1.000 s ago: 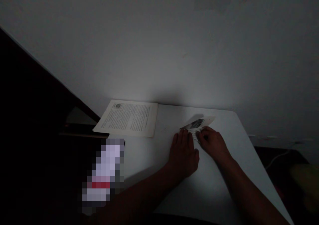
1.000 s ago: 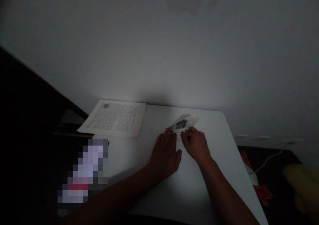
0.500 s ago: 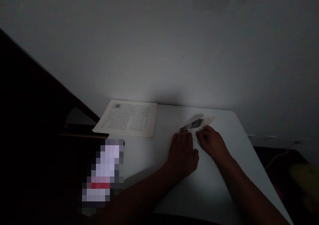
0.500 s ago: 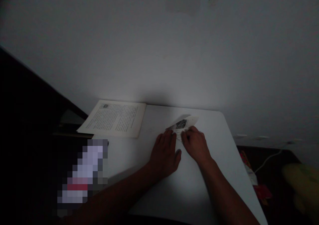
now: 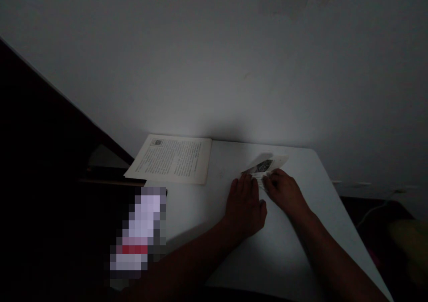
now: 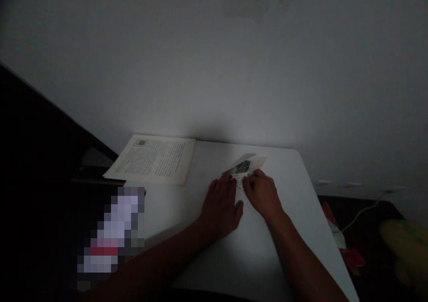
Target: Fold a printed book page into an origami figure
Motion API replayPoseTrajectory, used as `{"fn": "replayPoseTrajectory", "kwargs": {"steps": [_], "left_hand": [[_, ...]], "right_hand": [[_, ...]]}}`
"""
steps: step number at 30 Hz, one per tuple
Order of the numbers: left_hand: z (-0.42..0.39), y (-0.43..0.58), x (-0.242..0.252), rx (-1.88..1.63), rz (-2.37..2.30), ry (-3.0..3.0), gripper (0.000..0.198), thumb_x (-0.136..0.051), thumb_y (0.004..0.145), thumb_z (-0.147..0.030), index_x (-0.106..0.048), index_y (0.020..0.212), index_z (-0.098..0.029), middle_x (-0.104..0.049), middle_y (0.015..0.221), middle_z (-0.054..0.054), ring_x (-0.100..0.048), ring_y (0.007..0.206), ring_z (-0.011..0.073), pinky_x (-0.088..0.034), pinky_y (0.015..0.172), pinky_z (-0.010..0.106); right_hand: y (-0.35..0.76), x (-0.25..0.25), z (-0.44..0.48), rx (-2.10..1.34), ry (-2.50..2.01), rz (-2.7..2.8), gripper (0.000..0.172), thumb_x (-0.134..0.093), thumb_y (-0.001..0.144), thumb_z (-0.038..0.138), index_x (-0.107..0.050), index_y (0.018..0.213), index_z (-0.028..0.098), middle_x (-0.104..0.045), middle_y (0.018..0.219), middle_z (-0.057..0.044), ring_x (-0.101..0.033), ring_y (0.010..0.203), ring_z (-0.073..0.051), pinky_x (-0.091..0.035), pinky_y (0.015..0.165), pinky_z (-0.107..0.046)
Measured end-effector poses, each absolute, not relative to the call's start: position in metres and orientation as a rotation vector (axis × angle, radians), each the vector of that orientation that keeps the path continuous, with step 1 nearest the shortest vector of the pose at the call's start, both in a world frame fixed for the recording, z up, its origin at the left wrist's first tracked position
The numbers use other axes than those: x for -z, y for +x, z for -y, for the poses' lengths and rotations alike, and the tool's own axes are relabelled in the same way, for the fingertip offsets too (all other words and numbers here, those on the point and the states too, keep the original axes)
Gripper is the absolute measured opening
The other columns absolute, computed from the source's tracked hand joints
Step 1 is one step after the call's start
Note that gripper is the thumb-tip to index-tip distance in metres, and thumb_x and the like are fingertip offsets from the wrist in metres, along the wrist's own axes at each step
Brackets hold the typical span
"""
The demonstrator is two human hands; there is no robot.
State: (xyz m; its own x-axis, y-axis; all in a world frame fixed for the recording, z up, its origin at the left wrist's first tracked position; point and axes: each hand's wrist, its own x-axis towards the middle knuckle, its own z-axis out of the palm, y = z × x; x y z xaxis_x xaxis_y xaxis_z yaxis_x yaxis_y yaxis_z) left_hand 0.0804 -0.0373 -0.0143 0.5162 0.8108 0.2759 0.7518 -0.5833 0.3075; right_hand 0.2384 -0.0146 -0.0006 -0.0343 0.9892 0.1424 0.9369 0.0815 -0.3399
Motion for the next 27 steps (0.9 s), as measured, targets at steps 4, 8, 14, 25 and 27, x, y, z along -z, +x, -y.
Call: {"fn": "replayPoseTrajectory", "kwargs": {"steps": [4,8,14,25,27], "left_hand": [[0.0376,0.0803,0.0143,-0.596,-1.357,2.6,0.057,-0.044,0.084,-0.036,-0.037,0.131,-0.005,-0.039,0.14,0.022,-0.03,0.133,0.0335,-0.023,0.109,0.05],[0.0372,0.08,0.014,-0.59,-1.35,2.603,0.058,-0.045,0.083,-0.037,-0.037,0.131,-0.005,-0.039,0.14,0.022,-0.031,0.132,0.0337,-0.023,0.109,0.049],[0.0369,0.0803,0.0137,-0.588,-1.36,2.606,0.058,-0.044,0.084,-0.037,-0.038,0.132,-0.005,-0.039,0.139,0.022,-0.031,0.132,0.0339,-0.023,0.109,0.05],[0.0368,0.081,0.0137,-0.591,-1.364,2.592,0.058,-0.044,0.084,-0.038,-0.037,0.132,-0.006,-0.039,0.14,0.021,-0.032,0.131,0.0332,-0.022,0.109,0.049],[0.0368,0.0808,0.0132,-0.596,-1.364,2.589,0.059,-0.045,0.083,-0.037,-0.037,0.132,-0.006,-0.039,0.14,0.021,-0.032,0.132,0.0332,-0.022,0.109,0.049]], "right_hand": [[0.2386,0.0043,0.0139,-0.175,-1.94,1.951,0.043,-0.041,0.089,0.041,-0.057,0.057,0.018,-0.056,0.07,-0.004,-0.057,0.064,-0.015,-0.041,0.066,-0.027],[0.2385,0.008,0.0119,-0.164,-1.951,1.88,0.044,-0.042,0.088,0.045,-0.058,0.058,0.018,-0.058,0.069,-0.004,-0.058,0.063,-0.015,-0.042,0.066,-0.027],[0.2369,0.0098,0.0103,-0.143,-1.968,1.877,0.04,-0.042,0.088,0.039,-0.059,0.059,0.018,-0.059,0.073,-0.005,-0.059,0.066,-0.016,-0.043,0.069,-0.027],[0.2332,0.005,0.0112,-0.067,-2.017,1.928,0.04,-0.041,0.089,0.037,-0.06,0.06,0.018,-0.062,0.069,-0.004,-0.058,0.061,-0.016,-0.038,0.062,-0.028],[0.2329,0.0043,0.0115,-0.067,-2.012,1.935,0.04,-0.04,0.09,0.036,-0.061,0.061,0.018,-0.063,0.071,-0.004,-0.059,0.062,-0.016,-0.038,0.062,-0.027]]}}
